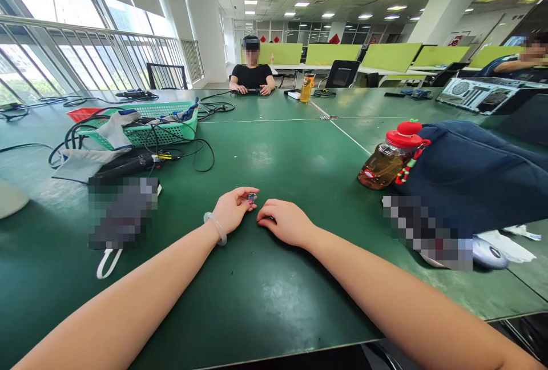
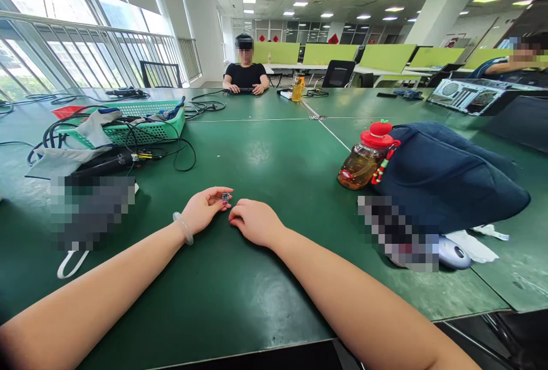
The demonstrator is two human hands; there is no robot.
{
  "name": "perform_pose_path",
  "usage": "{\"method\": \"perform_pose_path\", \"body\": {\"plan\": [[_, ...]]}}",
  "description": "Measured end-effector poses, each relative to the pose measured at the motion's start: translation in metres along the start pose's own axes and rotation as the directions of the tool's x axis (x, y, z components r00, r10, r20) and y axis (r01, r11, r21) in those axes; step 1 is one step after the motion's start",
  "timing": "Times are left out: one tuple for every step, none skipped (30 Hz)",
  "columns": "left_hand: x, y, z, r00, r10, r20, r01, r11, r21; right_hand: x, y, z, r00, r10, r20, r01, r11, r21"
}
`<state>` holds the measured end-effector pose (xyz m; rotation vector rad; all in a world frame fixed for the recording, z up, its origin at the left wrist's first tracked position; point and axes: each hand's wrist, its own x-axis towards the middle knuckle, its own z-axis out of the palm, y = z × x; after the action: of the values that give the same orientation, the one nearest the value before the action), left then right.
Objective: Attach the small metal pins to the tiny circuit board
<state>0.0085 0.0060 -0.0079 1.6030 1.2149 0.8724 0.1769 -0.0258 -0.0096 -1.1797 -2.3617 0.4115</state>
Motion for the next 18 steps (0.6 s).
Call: {"method": "perform_pose_path", "body": {"plan": [[-0.001,0.001,0.0,1.0,0.003,0.005,-0.003,1.0,0.004,0.0,0.002,-0.002,0.999,0.02,-0.031,-0.018,0.998,0.064],[-0.001,0.002,0.001,1.0,0.008,0.013,-0.009,1.0,0.009,0.0,0.005,-0.004,0.996,0.058,-0.065,-0.049,0.989,0.138],[-0.002,0.003,0.001,1.0,0.013,0.025,-0.014,1.0,0.012,0.0,0.007,-0.005,0.989,0.114,-0.095,-0.09,0.97,0.226],[-0.003,0.003,0.001,0.999,0.019,0.039,-0.02,1.0,0.019,0.001,0.01,-0.006,0.977,0.182,-0.11,-0.138,0.935,0.327],[-0.003,0.004,0.002,0.998,0.028,0.049,-0.03,0.999,0.038,0.001,0.012,-0.006,0.961,0.254,-0.106,-0.185,0.88,0.437],[-0.004,0.004,0.002,0.997,0.043,0.059,-0.047,0.996,0.072,0.002,0.014,-0.006,0.944,0.318,-0.083,-0.224,0.808,0.545],[-0.005,0.005,0.002,0.996,0.064,0.068,-0.072,0.99,0.121,0.003,0.016,-0.005,0.928,0.368,-0.05,-0.253,0.726,0.64],[-0.006,0.006,0.002,0.993,0.088,0.079,-0.101,0.979,0.178,0.004,0.017,-0.005,0.914,0.405,-0.016,-0.273,0.645,0.713],[-0.007,0.008,0.001,0.99,0.112,0.091,-0.13,0.963,0.235,0.005,0.017,-0.004,0.903,0.43,0.012,-0.285,0.578,0.765],[-0.008,0.009,0.001,0.986,0.131,0.104,-0.155,0.947,0.281,0.006,0.017,-0.003,0.895,0.444,0.031,-0.29,0.527,0.799],[-0.009,0.011,0.001,0.983,0.144,0.116,-0.174,0.933,0.316,0.007,0.017,-0.002,0.891,0.452,0.047,-0.291,0.489,0.822],[-0.01,0.013,0.0,0.98,0.154,0.124,-0.188,0.92,0.343,0.008,0.016,-0.001,0.887,0.458,0.062,-0.294,0.454,0.841],[-0.011,0.015,0.0,0.978,0.164,0.127,-0.2,0.908,0.369,0.008,0.015,-0.001,0.883,0.463,0.078,-0.297,0.422,0.857],[-0.011,0.016,0.0,0.976,0.176,0.129,-0.213,0.895,0.392,0.008,0.014,-0.001,0.878,0.469,0.092,-0.302,0.395,0.868],[-0.012,0.017,0.0,0.973,0.191,0.128,-0.228,0.881,0.415,0.008,0.014,-0.001,0.873,0.477,0.103,-0.309,0.376,0.874],[-0.012,0.018,0.0,0.97,0.207,0.128,-0.243,0.867,0.436,0.008,0.013,-0.001,0.868,0.485,0.109,-0.316,0.371,0.873],[-0.012,0.018,0.0,0.966,0.222,0.129,-0.257,0.855,0.451,0.008,0.013,-0.001,0.865,0.49,0.107,-0.323,0.382,0.866],[-0.012,0.018,0.0,0.963,0.234,0.131,-0.268,0.848,0.458,0.008,0.013,-0.002,0.865,0.491,0.1,-0.328,0.405,0.853]]}}
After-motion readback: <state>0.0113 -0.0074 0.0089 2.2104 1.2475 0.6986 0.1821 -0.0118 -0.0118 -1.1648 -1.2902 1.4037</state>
